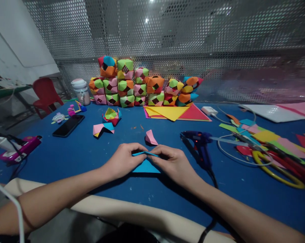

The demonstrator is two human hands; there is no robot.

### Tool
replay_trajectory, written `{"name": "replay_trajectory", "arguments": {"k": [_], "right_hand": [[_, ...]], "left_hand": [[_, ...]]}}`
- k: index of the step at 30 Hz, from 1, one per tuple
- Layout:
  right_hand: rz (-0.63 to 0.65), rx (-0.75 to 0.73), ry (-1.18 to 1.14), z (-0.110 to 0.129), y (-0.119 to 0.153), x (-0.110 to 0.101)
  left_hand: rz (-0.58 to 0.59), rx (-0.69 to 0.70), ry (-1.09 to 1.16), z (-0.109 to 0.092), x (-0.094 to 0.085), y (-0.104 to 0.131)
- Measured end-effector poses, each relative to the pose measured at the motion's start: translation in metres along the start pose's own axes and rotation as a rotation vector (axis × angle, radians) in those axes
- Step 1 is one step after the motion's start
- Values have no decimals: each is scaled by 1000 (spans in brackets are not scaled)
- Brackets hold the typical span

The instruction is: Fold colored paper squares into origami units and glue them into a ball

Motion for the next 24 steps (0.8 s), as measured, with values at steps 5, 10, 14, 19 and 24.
{"name": "replay_trajectory", "arguments": {"k": [5, 10, 14, 19, 24], "right_hand": [[11, 26, 84, 3, -1, 2], [26, -63, 132, 12, 1, 0], [-21, -112, 162, 14, 2, -6], [-8, -109, 195, 15, 1, -7], [22, -150, 209, 20, 2, -6]], "left_hand": [[-38, -24, -25, 4, -4, 0], [-4, -62, -13, 10, -2, -2], [78, -80, 43, 10, -1, -3], [247, -125, 131, 8, 1, -1], [365, -207, 341, 9, 2, 3]]}}
Point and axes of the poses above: each hand's wrist, its own y-axis away from the middle knuckle, its own x-axis out of the palm, z = x × y, the point moved 8 cm from there along -y, towards the middle knuckle, and after that the axes turned 8 degrees about x, right-handed, at the moved point
